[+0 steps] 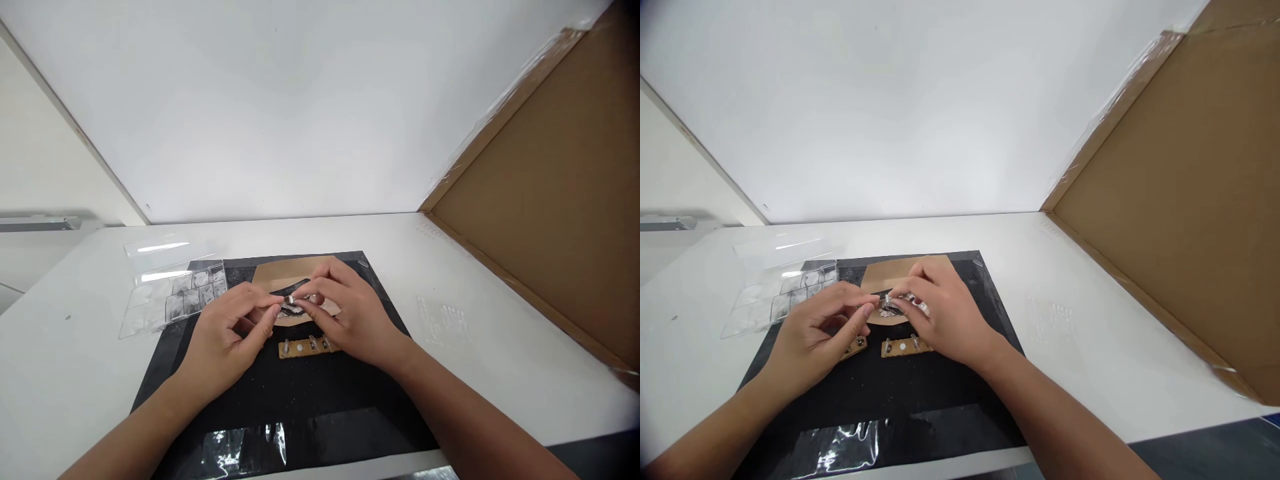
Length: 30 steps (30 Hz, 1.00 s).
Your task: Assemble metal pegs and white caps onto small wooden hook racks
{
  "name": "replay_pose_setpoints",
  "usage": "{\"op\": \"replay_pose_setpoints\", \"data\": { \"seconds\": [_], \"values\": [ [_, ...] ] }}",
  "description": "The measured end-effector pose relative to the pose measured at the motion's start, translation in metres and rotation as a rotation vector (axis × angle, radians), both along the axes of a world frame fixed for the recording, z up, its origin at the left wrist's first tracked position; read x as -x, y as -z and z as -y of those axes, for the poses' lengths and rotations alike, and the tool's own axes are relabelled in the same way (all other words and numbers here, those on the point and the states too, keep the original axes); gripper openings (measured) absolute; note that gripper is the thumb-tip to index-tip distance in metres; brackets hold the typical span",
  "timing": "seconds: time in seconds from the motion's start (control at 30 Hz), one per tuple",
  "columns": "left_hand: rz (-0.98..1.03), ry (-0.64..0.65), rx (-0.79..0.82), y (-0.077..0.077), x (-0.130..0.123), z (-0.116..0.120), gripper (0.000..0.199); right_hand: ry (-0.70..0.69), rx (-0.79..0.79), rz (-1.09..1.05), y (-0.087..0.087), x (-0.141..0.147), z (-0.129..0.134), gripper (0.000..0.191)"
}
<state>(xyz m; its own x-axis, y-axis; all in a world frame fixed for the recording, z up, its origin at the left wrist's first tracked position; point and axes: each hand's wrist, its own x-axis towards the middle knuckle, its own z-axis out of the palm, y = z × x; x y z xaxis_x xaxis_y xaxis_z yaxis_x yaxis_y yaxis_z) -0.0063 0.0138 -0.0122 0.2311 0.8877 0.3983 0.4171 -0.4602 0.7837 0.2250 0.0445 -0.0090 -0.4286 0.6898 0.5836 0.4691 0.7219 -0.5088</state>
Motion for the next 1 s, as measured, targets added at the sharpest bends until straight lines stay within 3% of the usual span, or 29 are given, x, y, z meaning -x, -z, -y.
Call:
{"op": "replay_pose_setpoints", "data": {
  "seconds": [0.13, 0.3, 0.37, 0.43, 0.57, 0.73, 0.9, 1.0],
  "values": [
    [-0.174, 0.058, -0.300, 0.001, 0.004, -0.001, 0.018, 0.103, 0.144, -0.064, -0.006, -0.006, -0.006, 0.009],
    [-0.423, 0.291, -0.394, 0.002, 0.006, -0.003, 0.028, 0.233, 0.280, -0.191, -0.017, -0.011, 0.007, 0.010],
    [-0.490, 0.315, -0.415, 0.004, 0.007, -0.004, 0.032, 0.284, 0.289, -0.221, -0.017, -0.011, 0.023, 0.011],
    [-0.513, 0.315, -0.426, 0.007, 0.007, -0.004, 0.035, 0.346, 0.262, -0.210, -0.013, -0.010, 0.041, 0.013],
    [-0.518, 0.291, -0.435, 0.008, 0.008, -0.003, 0.037, 0.304, 0.295, -0.178, 0.006, -0.003, 0.065, 0.015],
    [-0.538, 0.303, -0.431, 0.005, 0.013, -0.005, 0.043, 0.304, 0.204, -0.100, 0.027, 0.010, 0.064, 0.007],
    [-0.526, 0.295, -0.481, -0.003, 0.018, -0.008, 0.058, 0.442, 0.112, 0.076, 0.036, 0.017, 0.062, 0.003],
    [-0.500, 0.288, -0.522, -0.006, 0.018, -0.007, 0.058, 0.450, 0.045, 0.134, 0.041, 0.019, 0.065, 0.001]
  ]
}}
